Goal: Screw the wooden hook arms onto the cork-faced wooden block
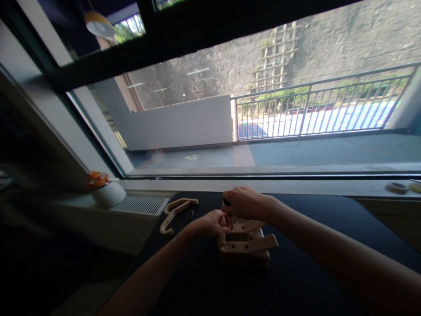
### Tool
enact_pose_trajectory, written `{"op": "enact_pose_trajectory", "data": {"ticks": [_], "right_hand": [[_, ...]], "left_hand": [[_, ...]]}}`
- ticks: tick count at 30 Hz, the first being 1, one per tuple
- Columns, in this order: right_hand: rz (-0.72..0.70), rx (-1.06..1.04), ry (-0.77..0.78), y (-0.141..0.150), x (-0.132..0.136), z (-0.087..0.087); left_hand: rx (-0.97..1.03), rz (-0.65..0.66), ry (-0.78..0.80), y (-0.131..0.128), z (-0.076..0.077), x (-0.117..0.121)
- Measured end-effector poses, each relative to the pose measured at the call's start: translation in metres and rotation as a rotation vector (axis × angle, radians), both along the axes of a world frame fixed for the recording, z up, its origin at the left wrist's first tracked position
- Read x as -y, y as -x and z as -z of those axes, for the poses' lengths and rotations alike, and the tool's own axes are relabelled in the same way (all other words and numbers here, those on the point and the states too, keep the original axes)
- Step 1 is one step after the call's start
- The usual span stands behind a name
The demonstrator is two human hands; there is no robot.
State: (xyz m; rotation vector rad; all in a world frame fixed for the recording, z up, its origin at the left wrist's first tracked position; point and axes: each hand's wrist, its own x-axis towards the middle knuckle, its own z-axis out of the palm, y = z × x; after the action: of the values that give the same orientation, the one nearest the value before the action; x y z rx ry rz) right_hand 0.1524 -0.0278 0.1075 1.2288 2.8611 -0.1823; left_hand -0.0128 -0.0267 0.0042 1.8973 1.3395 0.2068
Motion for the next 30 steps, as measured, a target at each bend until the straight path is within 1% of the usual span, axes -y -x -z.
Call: {"op": "enact_pose_trajectory", "data": {"ticks": [3, 8, 10, 15, 21, 24, 27, 30], "right_hand": [[0.009, -0.003, -0.006, 0.002, 0.001, -0.001], [-0.064, -0.118, 0.032, -0.002, -0.003, 0.005], [-0.078, -0.13, 0.056, -0.004, -0.005, 0.007], [-0.061, -0.082, 0.084, -0.005, -0.006, 0.007], [0.004, -0.017, -0.002, 0.003, 0.001, -0.002], [-0.018, -0.03, -0.039, 0.004, 0.001, -0.001], [-0.066, -0.076, -0.008, 0.001, -0.002, 0.002], [-0.079, -0.07, 0.043, -0.003, -0.005, 0.003]], "left_hand": [[-0.001, -0.001, 0.0, 0.0, 0.001, 0.0], [0.003, -0.007, -0.011, 0.001, 0.0, 0.0], [0.015, -0.002, -0.022, 0.001, 0.001, 0.0], [0.028, -0.01, -0.023, 0.001, 0.005, -0.001], [-0.017, -0.013, -0.013, 0.001, 0.005, -0.002], [-0.017, -0.011, -0.018, 0.0, 0.002, -0.001], [-0.02, 0.008, -0.023, 0.0, 0.0, -0.001], [-0.022, 0.018, -0.025, 0.001, 0.0, -0.001]]}}
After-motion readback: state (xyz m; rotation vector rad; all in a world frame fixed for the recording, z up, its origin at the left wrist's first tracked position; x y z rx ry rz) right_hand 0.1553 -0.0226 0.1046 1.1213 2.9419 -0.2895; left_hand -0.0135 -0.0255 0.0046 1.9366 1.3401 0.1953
